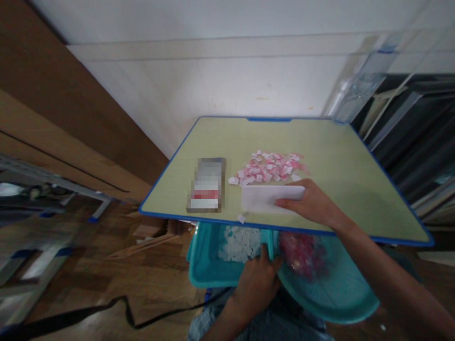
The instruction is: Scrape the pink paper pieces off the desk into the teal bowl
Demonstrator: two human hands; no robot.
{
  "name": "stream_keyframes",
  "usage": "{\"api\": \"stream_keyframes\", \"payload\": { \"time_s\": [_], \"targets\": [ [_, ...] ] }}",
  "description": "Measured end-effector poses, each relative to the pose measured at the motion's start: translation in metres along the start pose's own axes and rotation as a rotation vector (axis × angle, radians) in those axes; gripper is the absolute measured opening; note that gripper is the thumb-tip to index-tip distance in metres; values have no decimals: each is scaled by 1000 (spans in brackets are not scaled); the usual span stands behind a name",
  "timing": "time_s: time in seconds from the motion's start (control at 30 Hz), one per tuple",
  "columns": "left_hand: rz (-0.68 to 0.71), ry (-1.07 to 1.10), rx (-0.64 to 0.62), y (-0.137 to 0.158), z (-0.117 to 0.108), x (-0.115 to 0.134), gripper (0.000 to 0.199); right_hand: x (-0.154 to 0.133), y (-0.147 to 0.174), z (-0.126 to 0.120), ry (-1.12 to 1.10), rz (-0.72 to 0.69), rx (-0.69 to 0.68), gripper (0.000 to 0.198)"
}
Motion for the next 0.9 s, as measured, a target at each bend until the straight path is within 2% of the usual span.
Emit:
{"api": "stream_keyframes", "payload": {
  "time_s": [0.17,0.33,0.43,0.5,0.7,0.8,0.9],
  "targets": [
    [15,17,3,-1,-2,-1,38,-5,-3,11,16,-85,-55,14],
    [20,-4,6,0,-2,-1,41,-10,-2,15,1,-48,-110,17],
    [11,-6,6,1,-2,0,44,-13,4,10,-14,-78,-128,17],
    [7,-2,4,0,-1,0,44,-14,9,2,-13,-98,-77,17],
    [0,-14,8,-3,4,-2,42,-3,6,-30,130,-140,216,19],
    [14,-4,13,-3,3,-2,41,6,-8,-35,191,-180,265,18],
    [13,15,10,-1,1,-1,41,10,-23,-31,236,-242,255,18]
  ]
}}
Point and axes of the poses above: each hand's wrist, its own y-axis away from the middle knuckle, its own z-axis out of the palm, x = y × z, the point moved 1 cm from there along -y, towards the middle knuckle, and after that the axes turned 9 degrees about -x, right-handed, at the moved point
